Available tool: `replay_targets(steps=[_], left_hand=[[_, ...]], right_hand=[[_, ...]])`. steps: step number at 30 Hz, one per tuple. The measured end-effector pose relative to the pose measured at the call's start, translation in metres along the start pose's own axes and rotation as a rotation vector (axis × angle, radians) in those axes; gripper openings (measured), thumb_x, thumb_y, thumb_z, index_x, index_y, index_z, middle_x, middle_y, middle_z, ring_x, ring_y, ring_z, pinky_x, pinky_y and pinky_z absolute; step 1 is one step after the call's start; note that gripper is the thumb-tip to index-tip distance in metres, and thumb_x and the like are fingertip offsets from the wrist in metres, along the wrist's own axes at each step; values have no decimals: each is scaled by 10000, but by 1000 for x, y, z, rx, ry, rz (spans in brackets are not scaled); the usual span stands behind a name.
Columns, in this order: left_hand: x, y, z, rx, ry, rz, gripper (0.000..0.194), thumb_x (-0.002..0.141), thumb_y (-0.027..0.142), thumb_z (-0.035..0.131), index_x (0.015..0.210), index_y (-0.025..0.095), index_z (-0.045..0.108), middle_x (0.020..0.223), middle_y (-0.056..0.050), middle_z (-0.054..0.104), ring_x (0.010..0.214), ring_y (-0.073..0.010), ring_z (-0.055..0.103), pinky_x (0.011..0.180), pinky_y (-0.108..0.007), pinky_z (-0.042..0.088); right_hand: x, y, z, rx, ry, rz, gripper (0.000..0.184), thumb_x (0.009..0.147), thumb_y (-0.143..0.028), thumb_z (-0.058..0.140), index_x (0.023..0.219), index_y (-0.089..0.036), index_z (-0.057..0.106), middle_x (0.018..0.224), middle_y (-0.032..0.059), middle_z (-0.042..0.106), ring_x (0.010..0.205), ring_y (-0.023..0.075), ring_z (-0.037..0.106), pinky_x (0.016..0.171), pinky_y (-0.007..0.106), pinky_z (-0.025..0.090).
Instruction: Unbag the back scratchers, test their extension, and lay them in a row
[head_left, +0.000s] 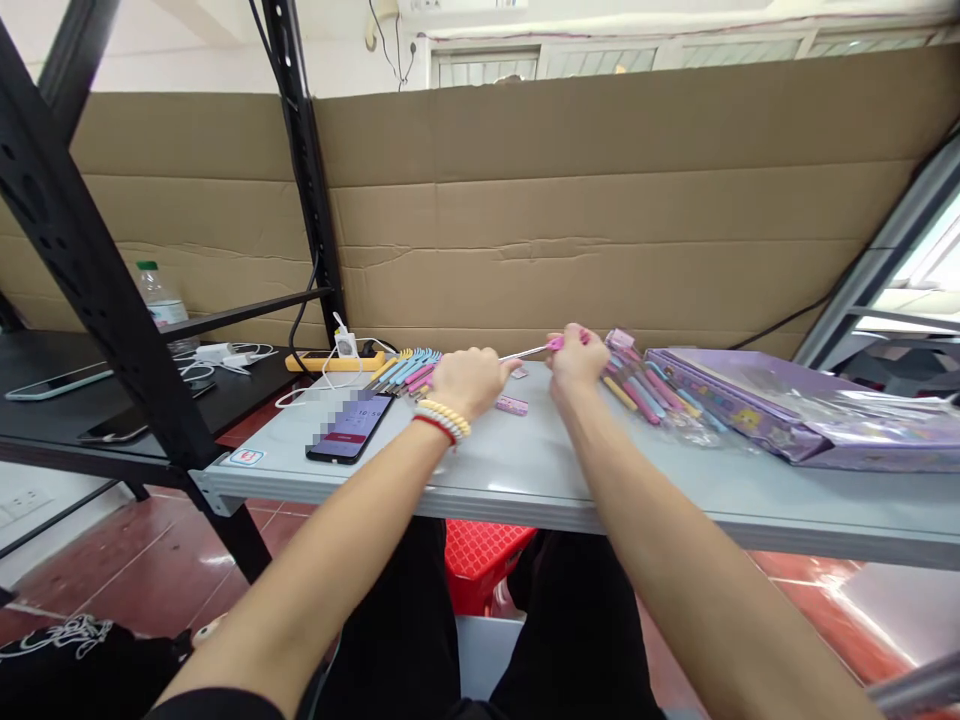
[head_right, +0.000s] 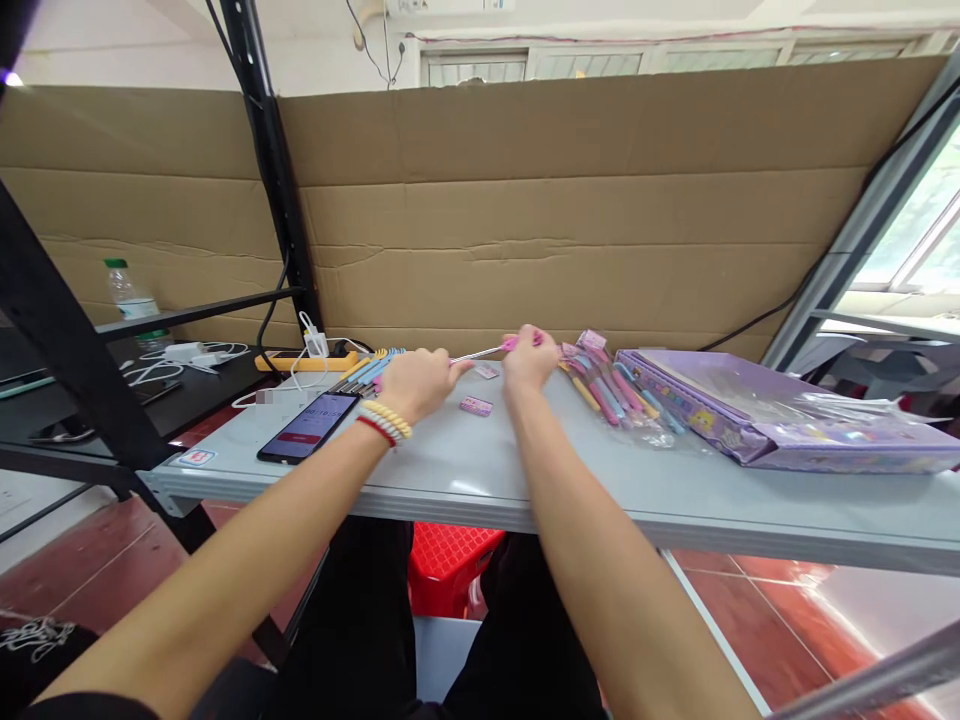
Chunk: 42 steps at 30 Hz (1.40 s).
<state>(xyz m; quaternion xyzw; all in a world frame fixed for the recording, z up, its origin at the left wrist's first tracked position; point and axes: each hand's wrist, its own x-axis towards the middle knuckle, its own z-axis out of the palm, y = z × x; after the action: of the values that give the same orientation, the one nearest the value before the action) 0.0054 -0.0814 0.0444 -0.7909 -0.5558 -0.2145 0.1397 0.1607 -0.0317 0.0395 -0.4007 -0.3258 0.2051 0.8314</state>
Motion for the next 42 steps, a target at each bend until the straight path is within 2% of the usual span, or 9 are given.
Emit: replay_targets(steps=[3,7,10,15,20,25,32,36,42], left_hand=[[14,18,20,-102,16,-37,625,920,577,175,947,151,633,872,-143,680,856,-275,657,708,-339,448],[18,3,48,-156,26,-48,444,933,488,290,988,161,585,919,-118,681,895,-271,646,732,-344,446],[17,-5,58,-222,75,17,296,937,363,347,1007,170,559,1005,-101,661,942,-239,625,762,-326,439],[12,0,65,-365,89,119,216,917,235,389,1019,138,554,1046,-118,642,980,-225,597,821,-319,433],[8,7,66,-467,31,217,235,915,254,405,1007,134,584,1013,-121,660,924,-231,611,804,-336,448],[8,8,65,-514,35,67,340,929,379,374,891,153,625,888,-116,672,855,-246,618,754,-352,455],[10,6,67,-737,61,11,353,946,334,299,971,144,595,958,-124,658,896,-233,603,778,-352,453],[11,7,67,-962,20,50,246,897,241,382,1022,163,580,1014,-100,637,965,-219,572,819,-339,439],[17,8,71,-1395,-191,119,220,838,250,459,633,177,433,645,2,472,617,-114,469,589,-251,396]], right_hand=[[-21,12,25,59,-31,41,245,809,-374,589,709,-200,449,535,-41,568,382,57,437,384,174,342],[-26,22,12,124,-252,281,323,698,-404,716,702,-192,472,584,-38,603,361,42,388,342,180,271],[-26,28,0,207,-368,474,382,613,-414,784,696,-188,487,633,-25,631,420,58,462,375,187,329],[-37,31,3,214,-514,535,370,583,-402,811,645,-167,531,538,-50,556,436,56,462,419,191,367],[-43,23,7,208,-519,619,502,646,-536,734,480,-168,437,520,-13,560,454,80,492,454,220,401],[-41,15,5,343,-595,578,684,688,-656,625,410,-176,226,610,46,638,660,160,621,612,274,491],[-50,20,5,251,-699,578,399,547,-460,808,524,-187,519,696,48,663,754,191,626,664,293,494],[-54,20,6,258,-660,526,371,474,-339,846,510,-174,516,712,36,657,712,154,599,634,269,485],[-49,14,7,139,-544,686,260,587,-347,738,545,-163,558,559,17,596,442,116,493,389,263,371]])
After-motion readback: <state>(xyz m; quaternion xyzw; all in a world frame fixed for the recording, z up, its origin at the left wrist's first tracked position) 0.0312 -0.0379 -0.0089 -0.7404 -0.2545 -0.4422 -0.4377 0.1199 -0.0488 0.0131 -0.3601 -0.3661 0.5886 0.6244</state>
